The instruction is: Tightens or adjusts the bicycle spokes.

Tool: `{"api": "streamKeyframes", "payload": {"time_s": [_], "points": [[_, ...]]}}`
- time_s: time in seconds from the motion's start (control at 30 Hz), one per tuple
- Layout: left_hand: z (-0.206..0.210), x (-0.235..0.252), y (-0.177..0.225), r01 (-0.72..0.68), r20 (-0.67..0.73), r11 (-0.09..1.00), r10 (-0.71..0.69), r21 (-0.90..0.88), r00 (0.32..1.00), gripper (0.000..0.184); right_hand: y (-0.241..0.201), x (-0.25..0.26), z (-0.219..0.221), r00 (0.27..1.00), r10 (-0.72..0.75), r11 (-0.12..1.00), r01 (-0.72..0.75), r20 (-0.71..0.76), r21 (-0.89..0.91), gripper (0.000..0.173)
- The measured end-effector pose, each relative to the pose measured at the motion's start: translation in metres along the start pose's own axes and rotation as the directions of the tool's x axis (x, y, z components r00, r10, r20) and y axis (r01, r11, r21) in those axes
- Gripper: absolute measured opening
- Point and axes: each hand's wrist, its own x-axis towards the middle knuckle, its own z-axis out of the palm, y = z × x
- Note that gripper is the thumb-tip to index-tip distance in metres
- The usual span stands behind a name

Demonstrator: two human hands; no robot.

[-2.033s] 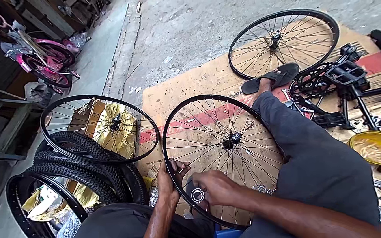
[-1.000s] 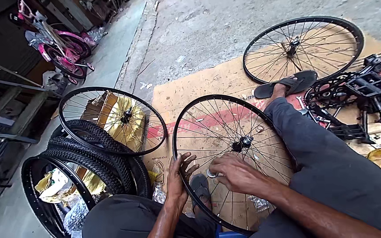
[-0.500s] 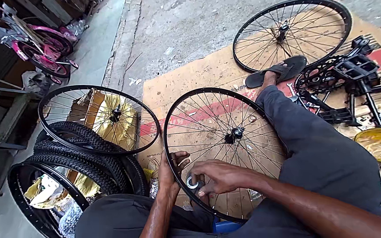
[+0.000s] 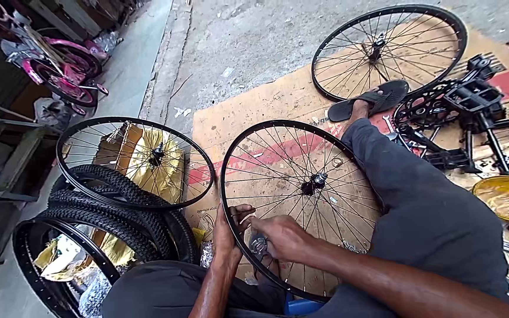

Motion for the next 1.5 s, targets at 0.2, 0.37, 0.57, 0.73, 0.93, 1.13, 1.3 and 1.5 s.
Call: {"api": "streamKeyframes", "payload": {"time_s": [0.2,0.37,0.57,0.73,0.93,1.13,1.3,1.5], "points": [[-0.005,0.002,-0.002,-0.014,0.019,1.0,0.014,0.022,1.0,0.06,0.012,-0.005,-0.027,0.958,-0.137,0.974,0.084,0.253,0.209,0.032],[-0.002,-0.001,-0.002,-0.007,0.016,1.0,0.006,0.018,1.0,0.064,0.003,0.0,0.006,1.0,-0.015,0.998,0.015,-0.009,-0.056,0.018],[-0.005,0.003,-0.003,-0.016,0.022,1.0,0.016,0.009,1.0,0.06,0.013,-0.006,-0.028,0.963,-0.121,0.96,0.051,0.242,0.276,0.033],[-0.003,0.001,-0.003,-0.027,0.03,1.0,0.026,0.008,0.999,0.063,0.0,0.002,0.004,0.999,-0.023,0.995,0.026,0.031,-0.099,0.02],[-0.005,0.003,-0.004,-0.016,0.024,1.0,0.016,0.017,1.0,0.062,0.015,-0.006,-0.029,0.962,-0.135,0.95,0.058,0.237,0.306,0.029],[-0.003,0.002,-0.004,-0.016,0.003,1.0,0.016,0.008,1.0,0.061,0.001,0.003,0.002,0.996,-0.035,0.995,0.043,0.083,-0.086,0.018],[-0.005,0.004,-0.004,-0.021,0.02,1.0,0.021,0.008,1.0,0.063,0.015,-0.005,-0.028,0.97,-0.084,0.946,0.005,0.23,0.325,0.03],[-0.005,0.005,-0.005,-0.013,-0.002,1.0,0.013,0.005,1.0,0.062,0.002,0.005,0.0,0.99,-0.052,0.996,0.06,0.129,-0.059,0.021]]}}
